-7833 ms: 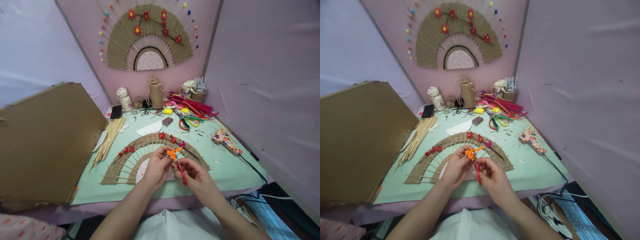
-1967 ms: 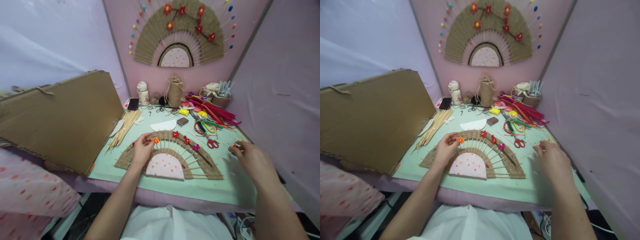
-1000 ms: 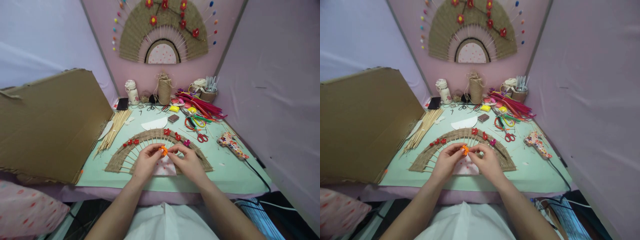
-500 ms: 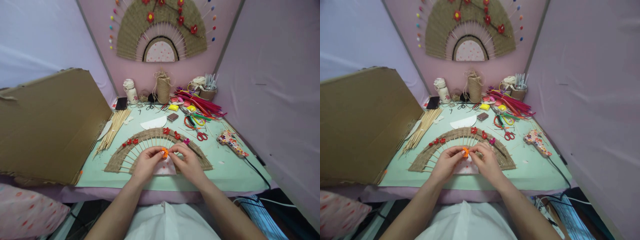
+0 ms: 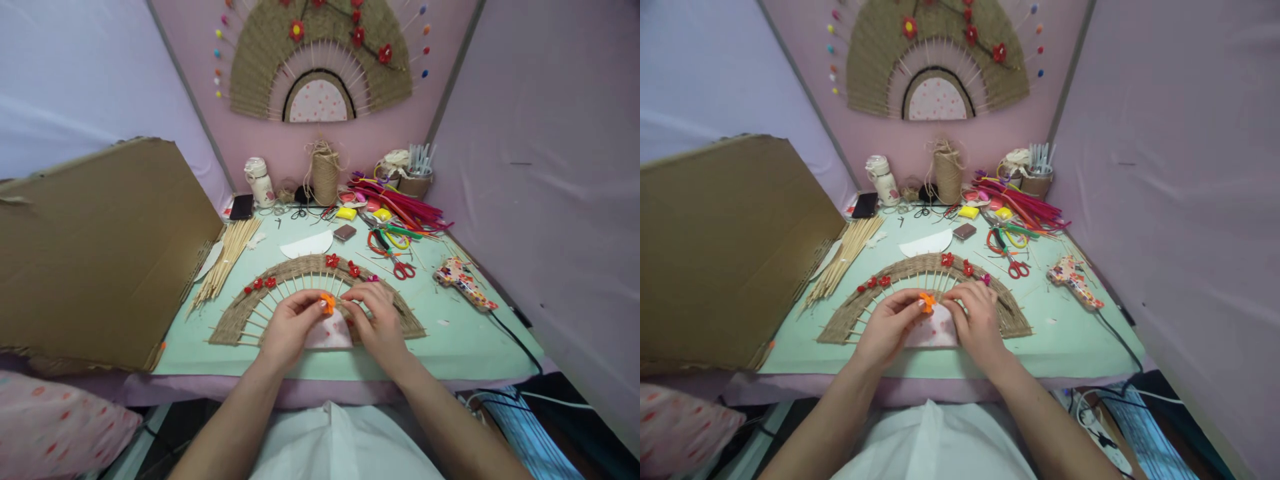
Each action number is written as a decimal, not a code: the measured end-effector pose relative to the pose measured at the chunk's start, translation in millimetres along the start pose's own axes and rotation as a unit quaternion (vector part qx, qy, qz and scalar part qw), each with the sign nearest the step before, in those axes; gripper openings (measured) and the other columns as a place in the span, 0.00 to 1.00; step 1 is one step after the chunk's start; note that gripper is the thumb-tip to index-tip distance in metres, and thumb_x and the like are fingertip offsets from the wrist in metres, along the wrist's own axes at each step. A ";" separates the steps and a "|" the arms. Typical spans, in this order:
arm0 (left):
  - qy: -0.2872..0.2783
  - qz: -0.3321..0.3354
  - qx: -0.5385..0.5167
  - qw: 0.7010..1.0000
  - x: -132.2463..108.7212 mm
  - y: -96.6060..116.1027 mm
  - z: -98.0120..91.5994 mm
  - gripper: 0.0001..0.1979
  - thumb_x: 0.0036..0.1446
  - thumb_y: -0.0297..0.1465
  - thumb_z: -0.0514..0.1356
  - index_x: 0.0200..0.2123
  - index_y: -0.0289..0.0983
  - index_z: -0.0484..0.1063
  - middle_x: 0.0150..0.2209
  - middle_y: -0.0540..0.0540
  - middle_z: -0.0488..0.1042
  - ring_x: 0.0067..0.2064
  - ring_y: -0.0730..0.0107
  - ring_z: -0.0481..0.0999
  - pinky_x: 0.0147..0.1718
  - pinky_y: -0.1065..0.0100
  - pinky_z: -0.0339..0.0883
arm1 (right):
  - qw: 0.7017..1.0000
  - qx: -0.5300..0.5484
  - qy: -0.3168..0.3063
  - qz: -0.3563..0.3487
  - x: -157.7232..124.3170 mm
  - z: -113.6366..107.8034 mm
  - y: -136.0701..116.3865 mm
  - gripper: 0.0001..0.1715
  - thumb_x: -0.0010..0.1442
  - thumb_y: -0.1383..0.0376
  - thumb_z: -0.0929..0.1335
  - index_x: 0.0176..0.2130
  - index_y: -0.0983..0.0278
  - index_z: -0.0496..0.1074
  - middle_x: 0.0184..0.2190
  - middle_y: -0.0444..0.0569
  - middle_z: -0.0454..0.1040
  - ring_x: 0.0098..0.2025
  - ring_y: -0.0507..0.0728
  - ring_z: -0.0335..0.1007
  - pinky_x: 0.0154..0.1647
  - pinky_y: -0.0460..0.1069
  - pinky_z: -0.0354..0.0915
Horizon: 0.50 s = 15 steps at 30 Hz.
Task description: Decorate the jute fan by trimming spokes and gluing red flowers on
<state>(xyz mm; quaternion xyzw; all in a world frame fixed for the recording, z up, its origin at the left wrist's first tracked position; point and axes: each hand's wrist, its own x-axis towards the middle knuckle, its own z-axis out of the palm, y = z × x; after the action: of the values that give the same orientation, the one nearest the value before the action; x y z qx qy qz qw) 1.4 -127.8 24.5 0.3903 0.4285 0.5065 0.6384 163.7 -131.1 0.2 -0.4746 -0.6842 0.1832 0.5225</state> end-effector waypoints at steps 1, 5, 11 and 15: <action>0.008 0.014 -0.008 1.000 0.6 1.5 -1.4 0.09 0.44 0.32 0.70 0.31 0.36 0.79 0.32 0.47 0.77 0.34 0.73 0.75 0.37 0.72 0.70 | 0.999 0.039 -0.012 0.035 0.6 -0.4 0.0 0.08 0.62 0.64 0.65 0.33 0.62 0.73 0.33 0.47 0.74 0.40 0.56 0.67 0.44 0.53 0.58; -0.029 0.053 0.015 0.998 2.9 2.8 -8.5 0.07 0.47 0.32 0.69 0.32 0.38 0.79 0.34 0.48 0.76 0.35 0.74 0.74 0.37 0.72 0.69 | 0.954 0.183 -0.130 0.200 4.3 -2.8 -4.6 0.12 0.58 0.58 0.67 0.31 0.64 0.74 0.28 0.45 0.72 0.31 0.53 0.65 0.32 0.48 0.60; -0.094 0.122 0.159 0.975 3.2 -1.4 -15.4 0.06 0.54 0.29 0.63 0.35 0.40 0.80 0.39 0.46 0.74 0.42 0.69 0.73 0.41 0.70 0.67 | 0.882 0.279 -0.204 0.322 10.1 -8.3 -11.5 0.19 0.54 0.51 0.69 0.30 0.66 0.74 0.24 0.43 0.69 0.26 0.50 0.61 0.26 0.45 0.55; -0.114 0.120 0.253 0.953 1.7 3.7 -14.0 0.06 0.54 0.28 0.61 0.35 0.39 0.79 0.37 0.45 0.74 0.42 0.67 0.74 0.42 0.69 0.66 | 0.869 0.271 -0.251 0.330 12.0 -13.0 -4.5 0.18 0.53 0.53 0.70 0.29 0.66 0.75 0.23 0.44 0.70 0.26 0.49 0.61 0.27 0.45 0.55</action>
<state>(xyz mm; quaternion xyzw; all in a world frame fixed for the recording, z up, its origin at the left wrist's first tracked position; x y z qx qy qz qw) -12.7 -124.6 23.1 0.6424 0.4168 0.4063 0.4984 173.1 -126.3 15.1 -0.4507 -0.5192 0.6361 0.3502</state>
